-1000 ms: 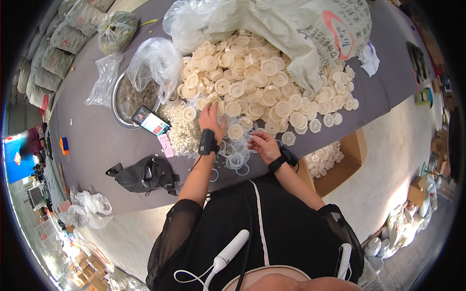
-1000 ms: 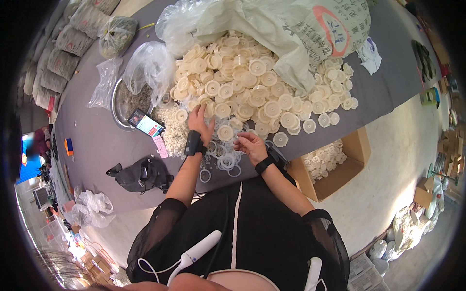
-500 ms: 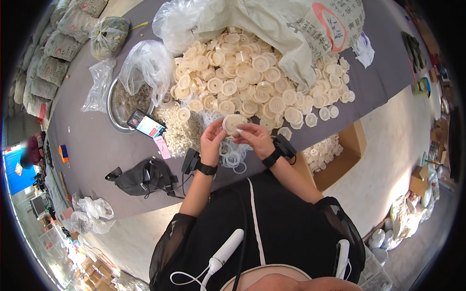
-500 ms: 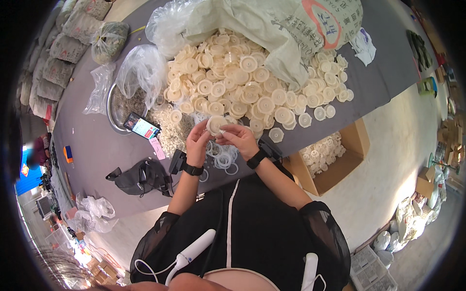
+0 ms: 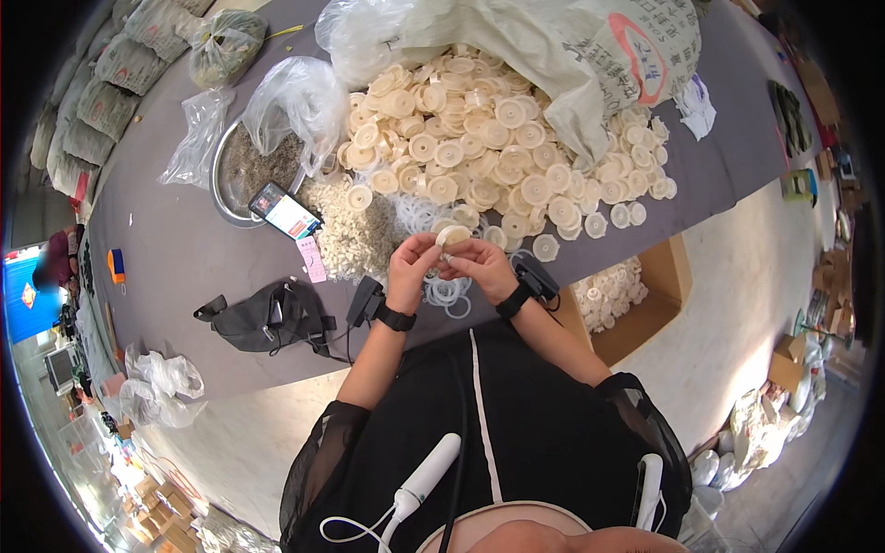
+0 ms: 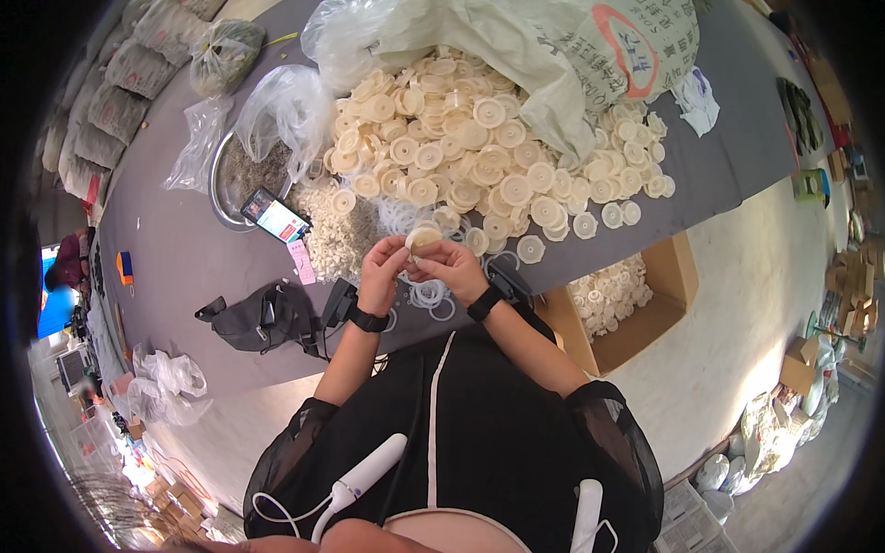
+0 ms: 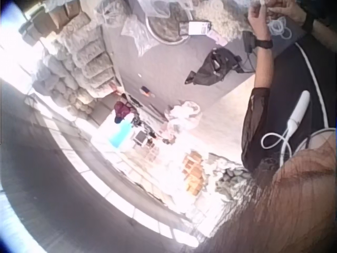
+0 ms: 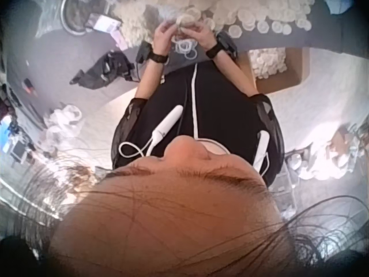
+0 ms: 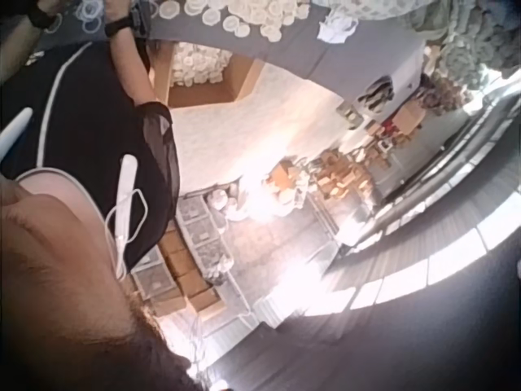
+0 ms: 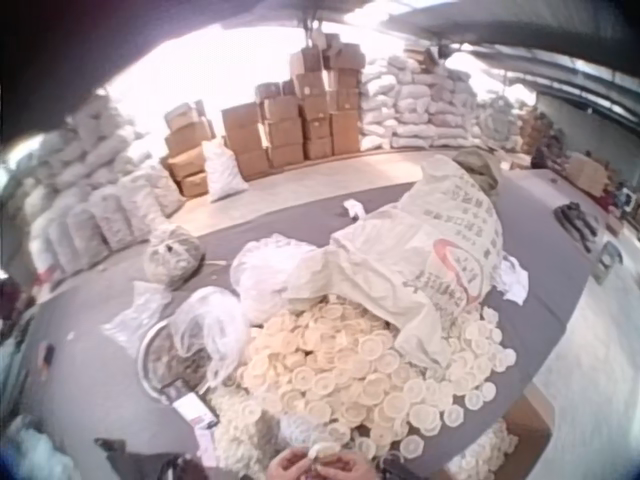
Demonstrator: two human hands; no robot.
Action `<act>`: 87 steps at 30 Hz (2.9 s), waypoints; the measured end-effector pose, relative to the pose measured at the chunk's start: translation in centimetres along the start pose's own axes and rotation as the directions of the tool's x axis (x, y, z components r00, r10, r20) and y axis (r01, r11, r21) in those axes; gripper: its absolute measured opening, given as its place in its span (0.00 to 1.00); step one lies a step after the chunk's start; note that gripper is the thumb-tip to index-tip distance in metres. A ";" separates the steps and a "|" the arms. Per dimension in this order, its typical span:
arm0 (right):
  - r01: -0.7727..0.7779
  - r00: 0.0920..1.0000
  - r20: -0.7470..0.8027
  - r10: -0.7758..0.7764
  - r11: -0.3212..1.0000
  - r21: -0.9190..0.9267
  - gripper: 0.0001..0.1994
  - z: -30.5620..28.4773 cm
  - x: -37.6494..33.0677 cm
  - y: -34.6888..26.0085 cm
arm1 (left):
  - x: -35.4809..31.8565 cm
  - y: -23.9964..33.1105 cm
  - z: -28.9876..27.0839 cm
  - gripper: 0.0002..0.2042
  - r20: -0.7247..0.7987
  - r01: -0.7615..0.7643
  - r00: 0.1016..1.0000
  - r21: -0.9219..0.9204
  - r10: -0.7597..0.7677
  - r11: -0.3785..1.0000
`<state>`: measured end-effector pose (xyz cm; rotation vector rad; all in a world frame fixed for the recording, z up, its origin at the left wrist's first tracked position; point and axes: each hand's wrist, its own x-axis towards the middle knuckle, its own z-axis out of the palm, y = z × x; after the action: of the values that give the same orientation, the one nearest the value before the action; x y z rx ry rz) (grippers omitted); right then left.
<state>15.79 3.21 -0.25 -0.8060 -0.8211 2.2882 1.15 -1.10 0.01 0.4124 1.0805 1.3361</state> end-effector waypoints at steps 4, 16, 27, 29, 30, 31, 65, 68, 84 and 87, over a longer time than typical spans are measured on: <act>0.056 0.998 0.023 -0.055 0.997 -0.053 0.10 0.4 -0.2 0.7 | -0.7 0.0 0.2 0.08 -0.102 -0.158 0.979 0.170 0.177 0.973; 0.143 0.986 -0.086 -0.145 0.989 -0.026 0.09 1.4 -0.7 0.9 | -2.3 0.6 0.3 0.07 -0.110 -0.231 0.955 0.307 0.276 0.923; 0.174 0.936 -0.180 -0.301 0.844 -0.507 0.17 0.4 -0.4 1.5 | -3.3 1.0 0.3 0.08 -0.097 -0.202 0.962 0.372 0.254 0.906; 0.188 0.944 -0.168 -0.283 0.883 -0.429 0.17 1.2 -0.4 1.0 | -3.3 1.1 0.2 0.08 -0.096 -0.205 0.962 0.365 0.256 0.908; 0.200 0.951 -0.155 -0.266 0.916 -0.347 0.17 1.7 -0.5 0.6 | -3.4 1.3 0.1 0.08 -0.088 -0.187 0.969 0.343 0.229 0.921; 0.200 0.951 -0.155 -0.266 0.916 -0.347 0.17 1.5 -0.4 0.7 | -3.4 1.4 0.0 0.08 -0.079 -0.167 0.976 0.321 0.202 0.932; -0.013 0.988 -0.154 0.025 0.997 0.081 0.11 1.1 0.0 3.3 | -3.3 -6.6 -18.5 0.03 -0.348 0.177 0.742 0.926 0.573 0.334; 0.074 0.991 -0.109 -0.082 0.994 -0.078 0.11 1.1 -0.1 3.4 | -3.5 -6.0 -18.1 0.03 -0.330 0.236 0.746 0.943 0.579 0.234; 0.530 0.846 0.393 -0.359 0.501 -0.684 0.10 4.8 -1.0 -1.3 | -5.0 5.6 -3.8 0.04 0.194 -0.056 0.981 0.254 0.005 0.965; 0.587 0.809 0.448 -0.381 0.469 -0.660 0.10 4.9 -0.9 -1.9 | -5.1 6.4 -3.7 0.03 0.250 -0.020 0.967 0.269 -0.049 0.963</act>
<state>13.54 2.08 4.44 -0.4957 -1.9663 1.4425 -4.82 -5.33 5.20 0.7566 1.0478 1.0894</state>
